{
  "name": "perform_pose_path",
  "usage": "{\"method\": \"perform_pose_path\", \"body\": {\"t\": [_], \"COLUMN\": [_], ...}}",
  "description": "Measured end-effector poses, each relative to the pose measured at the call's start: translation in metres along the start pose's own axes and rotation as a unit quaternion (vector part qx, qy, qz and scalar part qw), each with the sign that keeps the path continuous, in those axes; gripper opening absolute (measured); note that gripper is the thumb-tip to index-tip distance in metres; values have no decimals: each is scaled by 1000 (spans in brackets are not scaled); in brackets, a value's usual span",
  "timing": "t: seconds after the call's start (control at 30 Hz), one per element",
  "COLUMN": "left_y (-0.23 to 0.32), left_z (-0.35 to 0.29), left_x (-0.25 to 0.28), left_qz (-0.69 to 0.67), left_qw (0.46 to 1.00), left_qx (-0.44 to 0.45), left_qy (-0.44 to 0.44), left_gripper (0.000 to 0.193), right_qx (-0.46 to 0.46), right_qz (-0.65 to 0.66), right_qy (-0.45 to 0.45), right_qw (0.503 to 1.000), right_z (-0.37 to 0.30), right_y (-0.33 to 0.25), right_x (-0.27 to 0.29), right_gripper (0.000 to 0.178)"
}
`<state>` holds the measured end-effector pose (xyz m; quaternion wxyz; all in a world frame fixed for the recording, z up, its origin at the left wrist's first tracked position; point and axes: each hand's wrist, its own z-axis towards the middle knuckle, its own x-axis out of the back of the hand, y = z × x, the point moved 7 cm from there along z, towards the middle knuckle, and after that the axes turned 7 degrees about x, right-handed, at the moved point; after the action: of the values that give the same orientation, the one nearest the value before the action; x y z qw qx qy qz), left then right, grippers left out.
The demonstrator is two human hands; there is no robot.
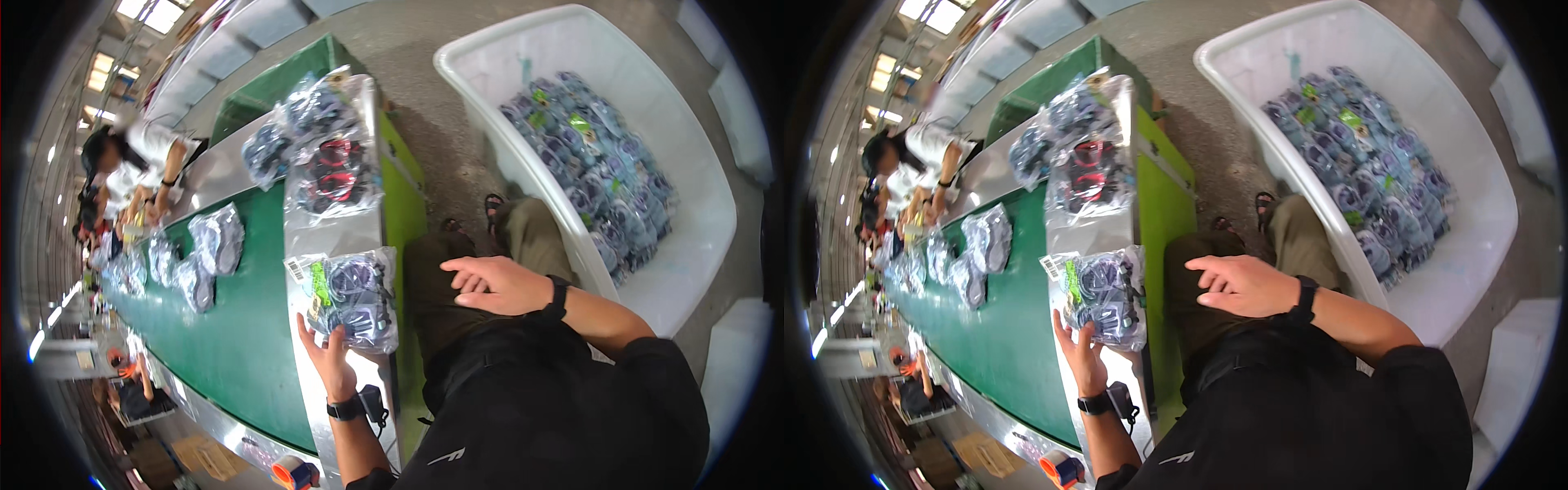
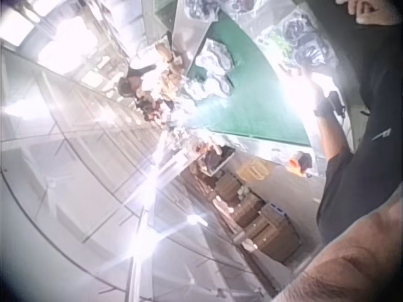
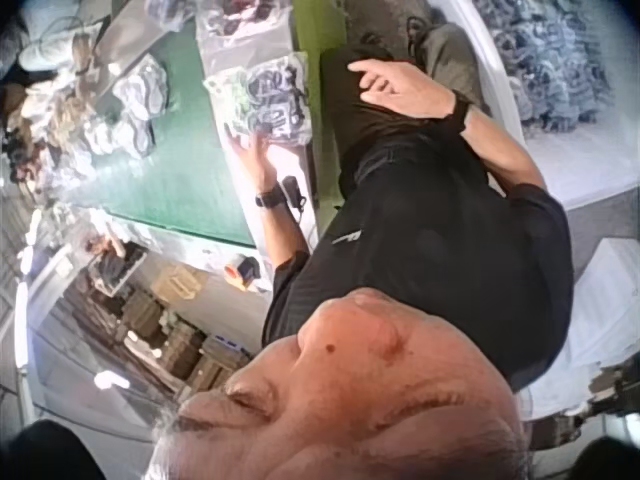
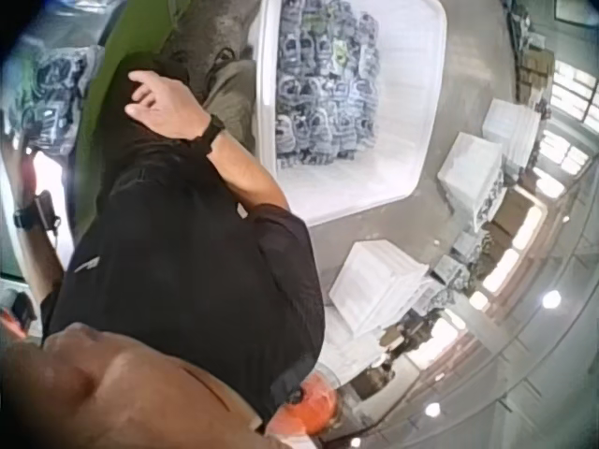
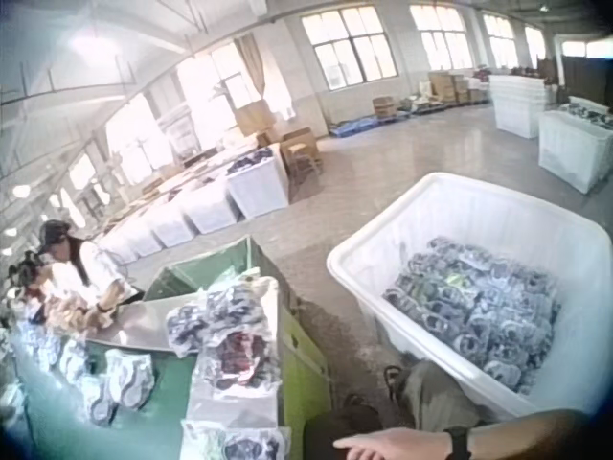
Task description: The person picks packaged footwear from a conveyor belt and places them into a large white bin. The person handles the items one at a time, alternating between different types of packaged shoes and sandals.
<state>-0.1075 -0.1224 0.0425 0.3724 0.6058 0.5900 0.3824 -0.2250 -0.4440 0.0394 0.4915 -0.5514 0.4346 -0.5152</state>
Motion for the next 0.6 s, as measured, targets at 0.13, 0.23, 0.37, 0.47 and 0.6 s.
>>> {"method": "perform_pose_path", "body": {"t": [0.13, 0.23, 0.37, 0.47, 0.6], "left_y": [-6, -14, -16, -15, 2], "left_z": [-19, -31, -61, -82, -84], "left_x": [-46, -76, -112, -145, -166], "left_qz": [-33, -89, -28, 21, 133], "left_qw": [995, 987, 990, 977, 929], "left_qx": [42, 42, -55, -96, -198], "left_qy": [-81, -129, -126, -187, -284], "left_gripper": [87, 84, 84, 89, 78], "right_qx": [-68, -54, -9, -20, 27], "right_qz": [156, 319, 424, 326, 272], "right_qy": [-23, 11, 122, 221, 276], "right_qw": [985, 946, 897, 919, 921], "right_z": [-6, -7, -10, -19, -56], "right_y": [13, 12, 11, 18, 16], "right_x": [-27, -37, -32, -10, 43], "right_gripper": [86, 96, 84, 85, 80]}}
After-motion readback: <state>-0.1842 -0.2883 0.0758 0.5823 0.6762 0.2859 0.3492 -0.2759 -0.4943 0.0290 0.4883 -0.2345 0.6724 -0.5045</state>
